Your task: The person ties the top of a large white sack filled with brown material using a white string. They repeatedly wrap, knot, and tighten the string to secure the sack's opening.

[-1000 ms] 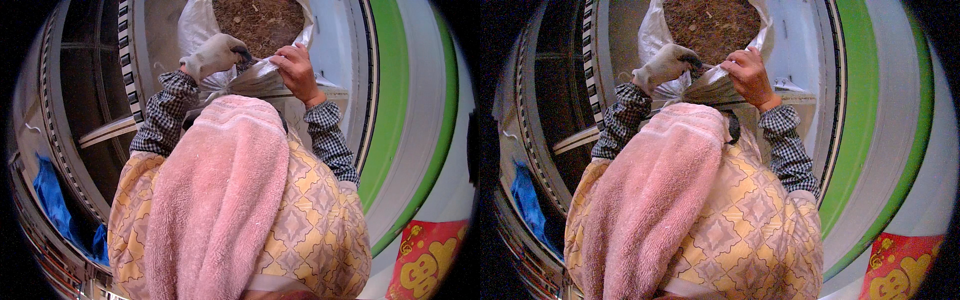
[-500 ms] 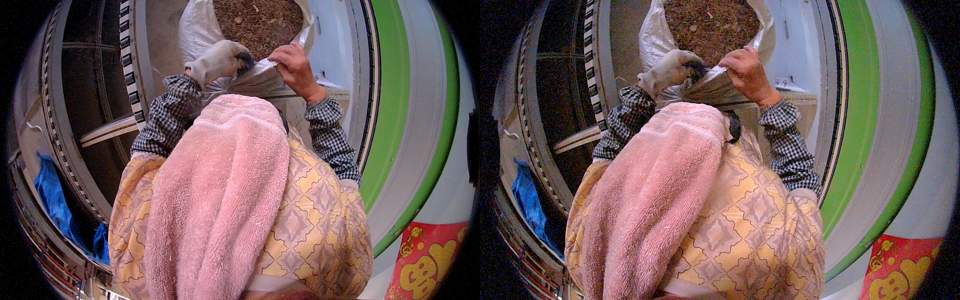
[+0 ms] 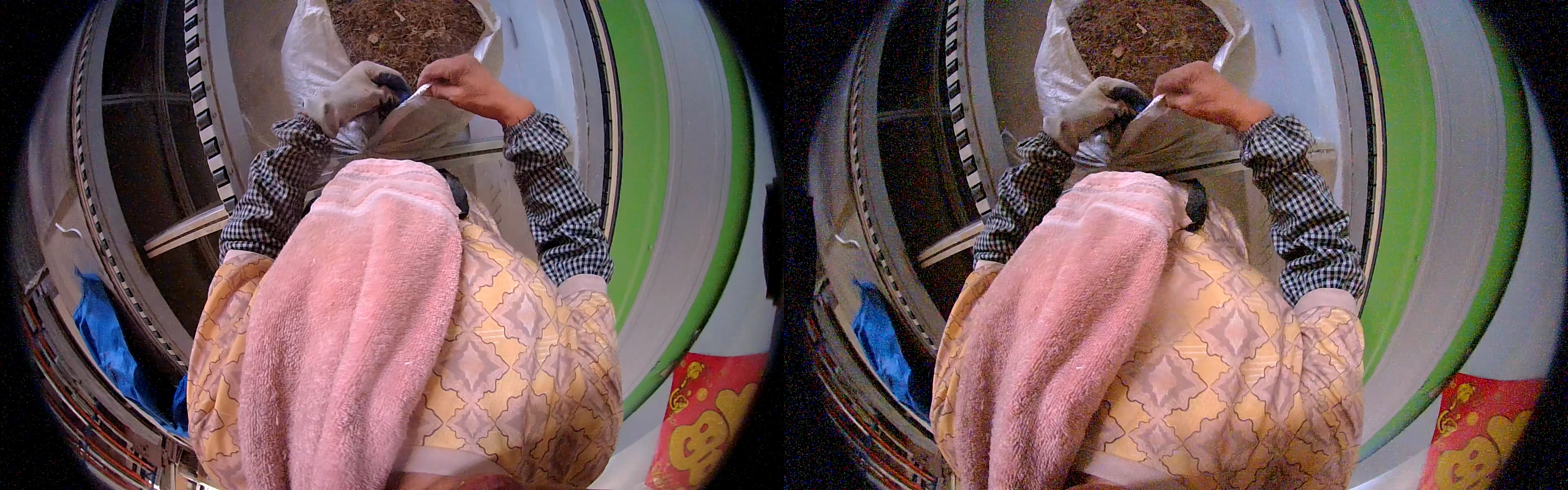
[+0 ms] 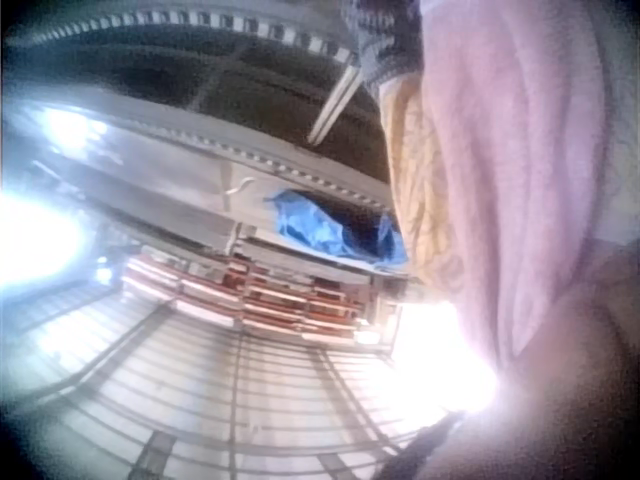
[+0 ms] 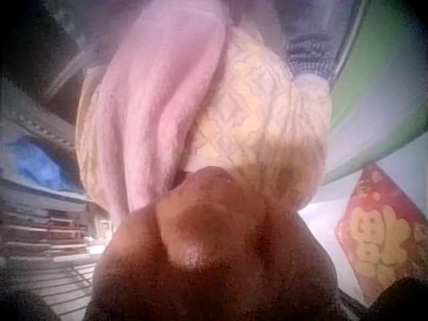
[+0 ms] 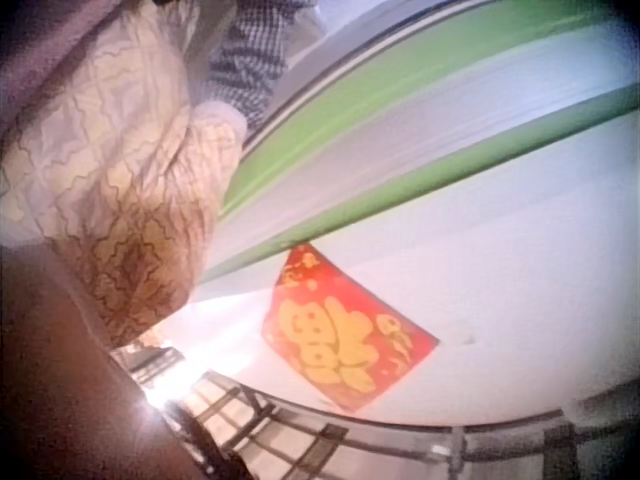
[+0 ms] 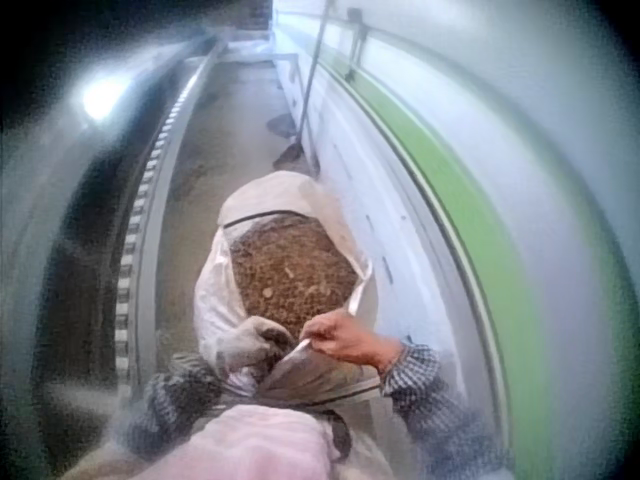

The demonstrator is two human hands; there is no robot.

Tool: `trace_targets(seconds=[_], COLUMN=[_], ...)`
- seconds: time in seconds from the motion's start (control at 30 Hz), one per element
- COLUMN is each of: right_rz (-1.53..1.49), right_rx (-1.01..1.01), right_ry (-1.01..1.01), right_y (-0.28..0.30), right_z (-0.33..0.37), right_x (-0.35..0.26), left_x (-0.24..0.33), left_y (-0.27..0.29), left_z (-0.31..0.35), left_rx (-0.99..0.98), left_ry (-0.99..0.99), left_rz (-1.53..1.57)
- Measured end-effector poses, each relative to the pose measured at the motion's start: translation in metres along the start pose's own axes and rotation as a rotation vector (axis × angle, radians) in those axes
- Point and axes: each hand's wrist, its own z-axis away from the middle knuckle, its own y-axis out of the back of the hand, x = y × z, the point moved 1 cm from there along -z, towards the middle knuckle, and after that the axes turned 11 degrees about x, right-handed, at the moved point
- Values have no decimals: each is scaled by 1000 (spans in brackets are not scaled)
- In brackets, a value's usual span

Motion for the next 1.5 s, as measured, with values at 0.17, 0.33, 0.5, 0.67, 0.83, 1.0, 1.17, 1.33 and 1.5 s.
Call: trace_targets(seconds=[0.17, 0.33, 0.5, 0.67, 0.83, 1.0, 1.17, 1.33, 1.5], right_rz=[22, -119, 121, 255, 14, -176, -561, -684, -733], right_rx=[-35, -52, 210, 621, 724, 466, 561, 605, 603], right_ry=[22, -90, 175, 256, -339, -749, -659, -650, -579], right_y=[0, 0, 1, 8, -17, -55, -70, -72, -71], right_z=[0, 2, -1, 14, 57, 54, 49, 48, 50], right_x=[-1, 1, -3, -26, -33, -6, -3, -7, -10], left_x=[2, 6, 5, 10, 16, 16, 14, 12, 8], left_y=[-8, -13, -8, -5, -8, -7, -6, -5, -6], left_z=[1, 3, 10, 12, 14, 14, 14, 15, 17], left_rx=[-6, 45, 122, 108, 124, 49, 78, 98, 116], left_ry=[1, 60, 44, 51, 152, 86, 90, 110, 69], left_rz=[12, -31, 48, 80, 34, 18, -6, -25, -26])
